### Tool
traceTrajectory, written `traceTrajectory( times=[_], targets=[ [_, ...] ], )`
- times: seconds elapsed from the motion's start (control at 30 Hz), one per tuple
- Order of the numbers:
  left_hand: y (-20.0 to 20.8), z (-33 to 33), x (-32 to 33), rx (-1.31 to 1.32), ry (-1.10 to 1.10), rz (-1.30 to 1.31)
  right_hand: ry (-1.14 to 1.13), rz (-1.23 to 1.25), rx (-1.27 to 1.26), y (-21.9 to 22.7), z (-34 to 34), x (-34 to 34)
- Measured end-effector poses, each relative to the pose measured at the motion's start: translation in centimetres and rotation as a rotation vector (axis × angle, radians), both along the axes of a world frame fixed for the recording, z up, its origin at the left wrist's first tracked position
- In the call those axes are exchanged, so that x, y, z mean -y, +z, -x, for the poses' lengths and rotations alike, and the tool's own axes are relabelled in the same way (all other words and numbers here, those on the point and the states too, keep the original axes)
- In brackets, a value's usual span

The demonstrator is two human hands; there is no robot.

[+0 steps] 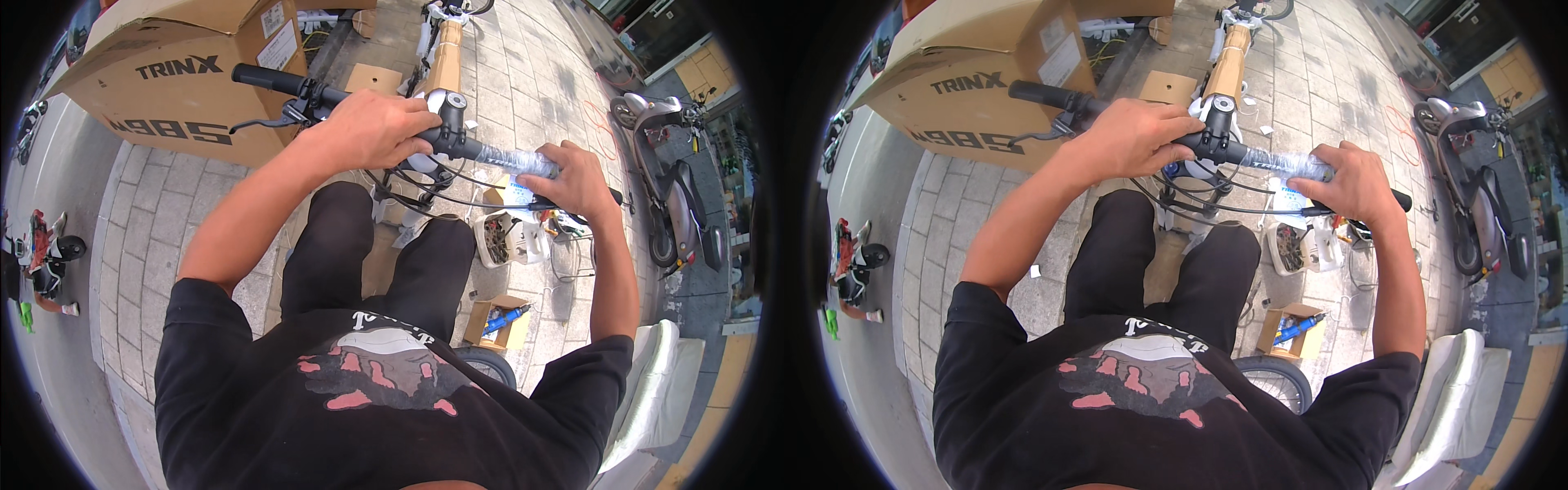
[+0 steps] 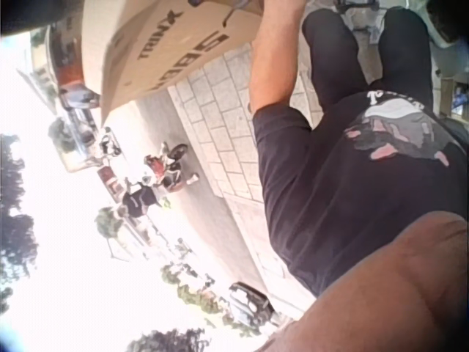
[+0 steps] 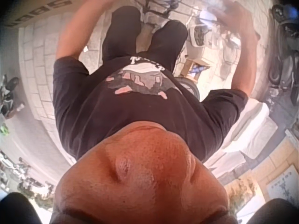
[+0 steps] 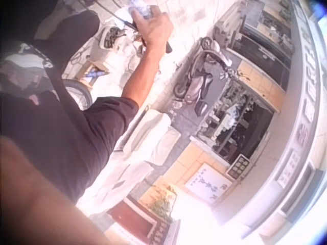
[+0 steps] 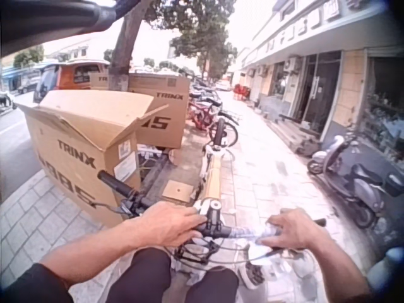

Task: The person is assembling a bicycle on a sidewalk. They use an Allen key to tighten bolts on the handlebars and adjust the brake cables.

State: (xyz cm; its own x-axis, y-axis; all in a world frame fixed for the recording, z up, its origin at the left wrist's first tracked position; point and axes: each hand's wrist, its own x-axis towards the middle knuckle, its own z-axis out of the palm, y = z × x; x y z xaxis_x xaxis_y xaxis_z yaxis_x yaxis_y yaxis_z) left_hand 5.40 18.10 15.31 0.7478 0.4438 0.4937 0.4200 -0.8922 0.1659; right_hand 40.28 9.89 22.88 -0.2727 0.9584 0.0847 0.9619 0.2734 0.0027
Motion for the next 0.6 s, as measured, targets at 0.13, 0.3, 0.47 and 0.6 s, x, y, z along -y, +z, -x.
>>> traceTrajectory(
  times=[0.13,0.3,0.47,0.6],
  targets=[
    [-0.7,0.1,0.0,0.07,-0.014,-0.092,0.022,-0.092,0.014,-0.3,0.9,0.8],
    [-1.2,-0.4,0.1,0.118,-0.001,-0.14,0.103,-0.211,0.033,-0.8,0.7,1.1],
    [-1.3,-0.6,0.7,0.137,0.046,-0.165,0.16,-0.344,0.083,-1.5,0.7,1.5],
    [-1.2,-0.5,1.1,0.155,0.071,-0.165,0.186,-0.411,0.081,-1.9,0.6,1.6]
  ],
)
